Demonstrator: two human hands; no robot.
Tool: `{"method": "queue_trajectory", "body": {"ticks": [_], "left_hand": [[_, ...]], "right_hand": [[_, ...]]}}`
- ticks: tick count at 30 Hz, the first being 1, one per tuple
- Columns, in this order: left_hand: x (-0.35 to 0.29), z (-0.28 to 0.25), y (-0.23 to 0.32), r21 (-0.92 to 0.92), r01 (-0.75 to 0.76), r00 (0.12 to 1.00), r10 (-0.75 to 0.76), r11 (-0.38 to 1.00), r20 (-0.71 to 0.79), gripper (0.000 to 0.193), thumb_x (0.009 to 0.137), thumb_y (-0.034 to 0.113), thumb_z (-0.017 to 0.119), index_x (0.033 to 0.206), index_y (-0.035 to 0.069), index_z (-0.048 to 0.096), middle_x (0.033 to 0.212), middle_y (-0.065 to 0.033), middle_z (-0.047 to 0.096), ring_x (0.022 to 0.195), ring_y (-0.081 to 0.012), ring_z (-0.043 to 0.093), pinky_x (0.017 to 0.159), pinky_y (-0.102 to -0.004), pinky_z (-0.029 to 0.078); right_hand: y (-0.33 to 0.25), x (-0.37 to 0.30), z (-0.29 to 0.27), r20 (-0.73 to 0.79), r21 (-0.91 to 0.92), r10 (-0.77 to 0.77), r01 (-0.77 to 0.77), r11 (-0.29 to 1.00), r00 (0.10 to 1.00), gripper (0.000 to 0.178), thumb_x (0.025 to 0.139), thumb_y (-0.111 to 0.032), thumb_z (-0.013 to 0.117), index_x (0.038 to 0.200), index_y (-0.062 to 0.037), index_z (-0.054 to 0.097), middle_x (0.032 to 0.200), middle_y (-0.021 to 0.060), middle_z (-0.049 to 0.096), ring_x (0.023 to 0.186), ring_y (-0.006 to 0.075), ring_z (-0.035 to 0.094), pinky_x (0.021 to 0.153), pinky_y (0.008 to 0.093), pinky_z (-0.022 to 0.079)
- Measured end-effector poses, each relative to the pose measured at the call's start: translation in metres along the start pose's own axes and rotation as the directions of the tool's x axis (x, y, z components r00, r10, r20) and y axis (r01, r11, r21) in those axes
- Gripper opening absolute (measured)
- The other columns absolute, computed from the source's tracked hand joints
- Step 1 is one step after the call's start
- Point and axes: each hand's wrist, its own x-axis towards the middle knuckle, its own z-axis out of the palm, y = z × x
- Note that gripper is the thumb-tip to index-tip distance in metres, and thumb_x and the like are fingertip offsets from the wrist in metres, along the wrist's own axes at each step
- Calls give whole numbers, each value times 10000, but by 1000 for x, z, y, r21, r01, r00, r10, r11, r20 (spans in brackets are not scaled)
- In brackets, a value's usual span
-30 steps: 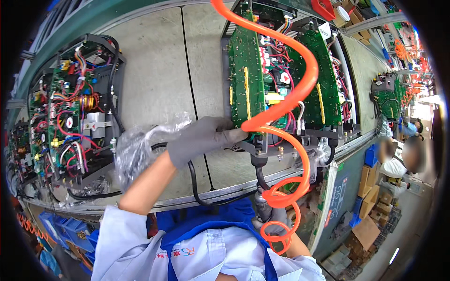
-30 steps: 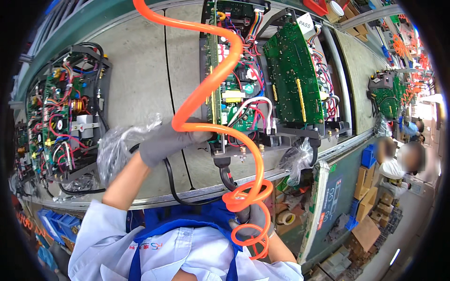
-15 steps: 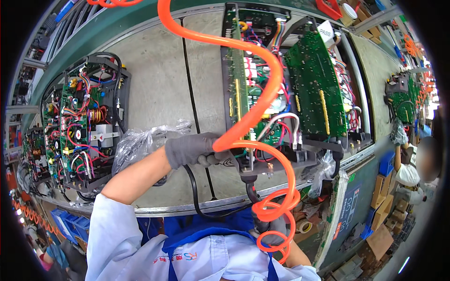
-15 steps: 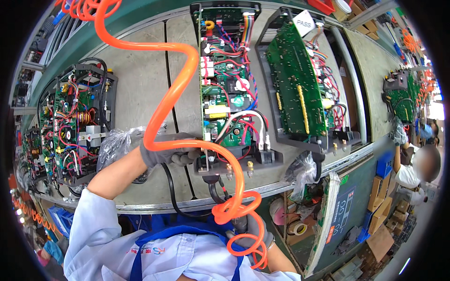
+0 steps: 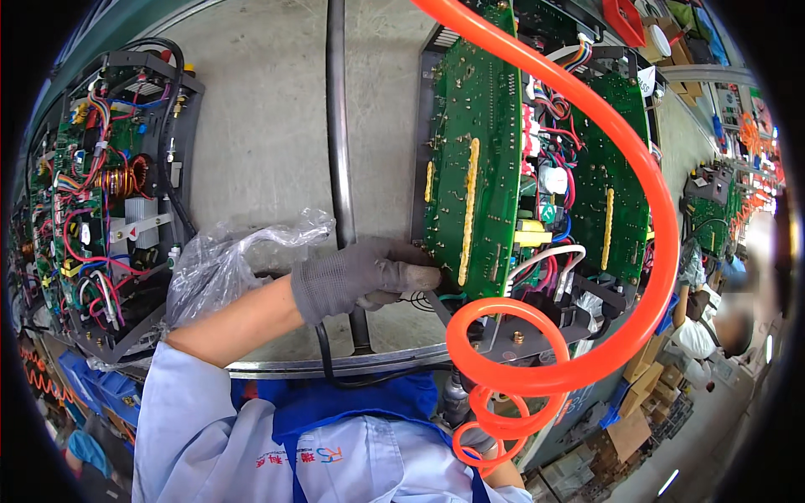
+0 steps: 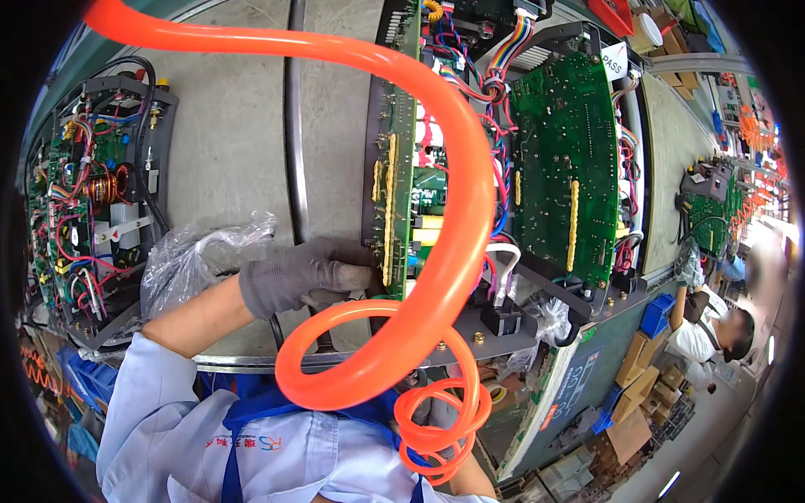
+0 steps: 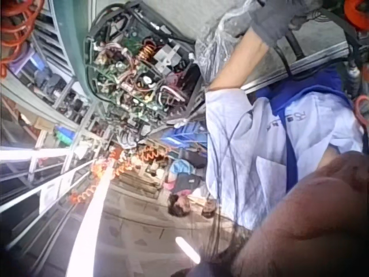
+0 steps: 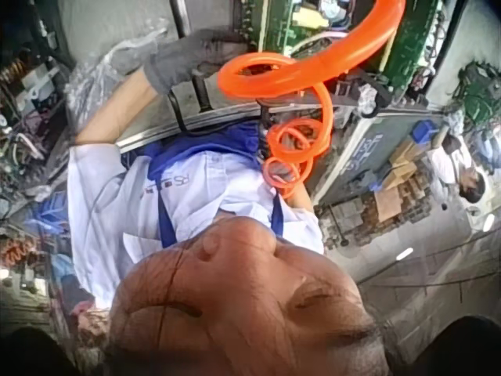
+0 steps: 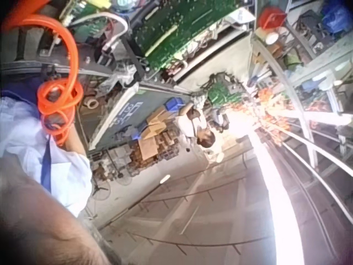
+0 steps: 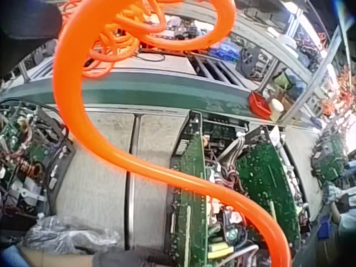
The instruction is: Assemble electronic power supply units by securing components with screws using an air screwdriver.
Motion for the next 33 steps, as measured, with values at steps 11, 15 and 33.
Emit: {"method": "queue_trajectory", "body": {"ticks": [11,15,33], "left_hand": [[-8,17,-1,254,-160,975,194,954,-112,392,902,302,656,1162,8,637,714,59,555,532,-28,437,452,-204,321],[-26,31,-15,412,-198,892,337,890,-300,315,932,272,595,1137,41,655,665,65,513,550,-41,437,471,-217,324],[-34,83,-74,945,-244,372,921,219,-118,265,793,143,649,1033,35,676,712,-105,595,600,-166,568,593,-294,469]], "right_hand": [[-23,152,5,-118,17,-27,29,999,993,626,628,-94,748,1182,-29,465,774,51,616,711,162,621,693,311,504],[-26,138,15,-158,33,-69,75,997,985,629,628,-94,748,1186,-28,467,774,51,617,711,163,622,695,312,505],[-6,132,73,-194,371,-176,239,897,965,365,673,-140,727,993,-41,582,757,77,610,695,203,604,701,321,488]]}}
